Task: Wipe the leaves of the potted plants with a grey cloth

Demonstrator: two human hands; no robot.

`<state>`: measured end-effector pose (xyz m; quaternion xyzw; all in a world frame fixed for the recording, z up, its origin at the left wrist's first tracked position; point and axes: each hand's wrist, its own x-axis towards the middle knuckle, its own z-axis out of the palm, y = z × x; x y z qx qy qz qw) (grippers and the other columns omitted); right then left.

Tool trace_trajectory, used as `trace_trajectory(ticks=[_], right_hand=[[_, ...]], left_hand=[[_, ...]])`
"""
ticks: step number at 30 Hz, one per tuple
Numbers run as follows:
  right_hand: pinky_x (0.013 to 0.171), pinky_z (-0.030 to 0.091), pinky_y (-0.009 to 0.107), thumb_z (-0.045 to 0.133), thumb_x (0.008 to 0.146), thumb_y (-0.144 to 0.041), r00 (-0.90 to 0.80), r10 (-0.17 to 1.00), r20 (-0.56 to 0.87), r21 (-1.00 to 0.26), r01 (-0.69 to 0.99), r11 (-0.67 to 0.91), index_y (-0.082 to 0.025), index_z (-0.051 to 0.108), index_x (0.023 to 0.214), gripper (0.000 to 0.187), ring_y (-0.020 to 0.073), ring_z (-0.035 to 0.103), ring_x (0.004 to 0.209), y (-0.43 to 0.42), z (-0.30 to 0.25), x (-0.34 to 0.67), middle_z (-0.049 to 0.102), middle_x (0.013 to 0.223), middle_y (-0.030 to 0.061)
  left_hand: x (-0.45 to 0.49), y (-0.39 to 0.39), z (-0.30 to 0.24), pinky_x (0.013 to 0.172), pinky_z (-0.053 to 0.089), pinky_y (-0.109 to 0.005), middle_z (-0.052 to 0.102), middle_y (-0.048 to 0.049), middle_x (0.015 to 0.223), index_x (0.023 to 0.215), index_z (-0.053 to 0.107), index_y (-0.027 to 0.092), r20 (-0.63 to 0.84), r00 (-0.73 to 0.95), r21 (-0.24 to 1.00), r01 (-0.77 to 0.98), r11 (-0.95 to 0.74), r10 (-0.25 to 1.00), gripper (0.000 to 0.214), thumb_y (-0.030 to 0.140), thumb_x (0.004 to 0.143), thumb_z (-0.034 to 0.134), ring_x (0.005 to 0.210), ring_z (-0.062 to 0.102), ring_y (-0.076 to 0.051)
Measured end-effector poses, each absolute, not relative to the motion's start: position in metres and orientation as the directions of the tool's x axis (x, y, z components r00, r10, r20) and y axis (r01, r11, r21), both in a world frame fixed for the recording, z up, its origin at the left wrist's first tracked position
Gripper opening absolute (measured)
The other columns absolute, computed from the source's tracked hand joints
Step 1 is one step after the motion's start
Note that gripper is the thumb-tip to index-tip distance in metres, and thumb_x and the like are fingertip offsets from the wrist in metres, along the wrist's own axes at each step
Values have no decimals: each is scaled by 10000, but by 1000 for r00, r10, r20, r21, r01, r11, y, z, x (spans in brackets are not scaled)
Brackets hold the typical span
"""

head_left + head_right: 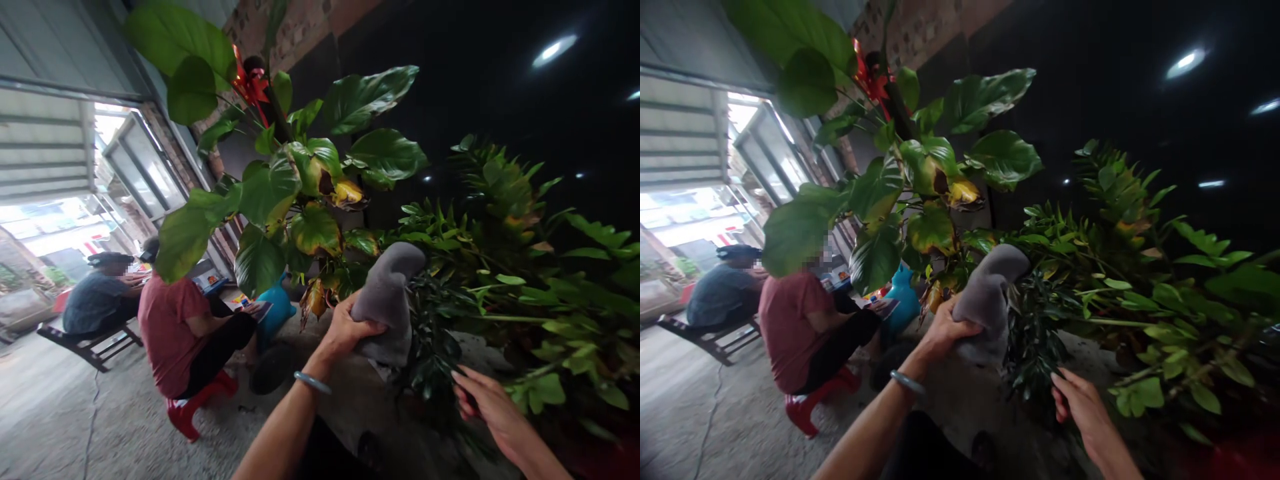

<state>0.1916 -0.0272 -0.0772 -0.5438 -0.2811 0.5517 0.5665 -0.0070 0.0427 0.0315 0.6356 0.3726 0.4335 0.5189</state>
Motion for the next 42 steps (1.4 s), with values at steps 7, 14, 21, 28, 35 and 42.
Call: trace_trajectory(ticks=[7,14,21,28,35,42], right_hand=[[351,269,255,661,380,-427,225,919,-324,-928,-262,-263,-209,536,482,271,96,353,312,-26,-78,199,429,341,-39],[369,301,268,674,409,-476,245,926,-285,-941,-256,-222,-213,496,446,320,82,337,317,-30,-74,194,406,356,-54],[335,263,260,635,362,-397,308,885,-349,-924,-268,-271,-227,528,491,239,104,356,296,-23,-86,196,435,319,-46],[345,275,258,652,380,-423,266,906,-329,-926,-280,-254,-219,514,464,260,83,334,293,-25,-83,197,418,325,-56],[334,288,268,648,415,-395,323,884,-338,-926,-283,-251,-205,623,641,296,116,380,297,-20,-92,193,453,334,-62],[329,291,270,628,355,-387,315,880,-356,-916,-305,-261,-213,589,603,306,110,358,294,-24,-83,199,437,318,-66]], left_hand=[[-27,9,-16,901,426,-299,668,1,1057,1133,625,225,-204,693,793,531,-299,691,715,244,441,804,994,588,-240],[-31,36,39,951,404,-305,639,-31,1118,1200,568,174,253,351,875,315,-368,902,706,192,523,766,1063,553,-241],[-25,18,-31,955,408,-359,641,-51,1149,1169,597,199,-168,531,699,658,-280,830,741,222,456,796,1069,567,-274],[-36,25,16,941,408,-304,650,-20,1093,1182,584,180,115,364,833,472,-289,924,719,177,487,766,1041,562,-234],[-14,34,-39,824,456,-280,678,15,929,1094,636,170,-142,389,858,507,-83,910,665,201,446,783,942,573,-220],[-40,12,12,921,409,-296,659,-3,1048,1100,641,189,-93,500,861,474,-182,861,685,183,434,799,1032,556,-243]])
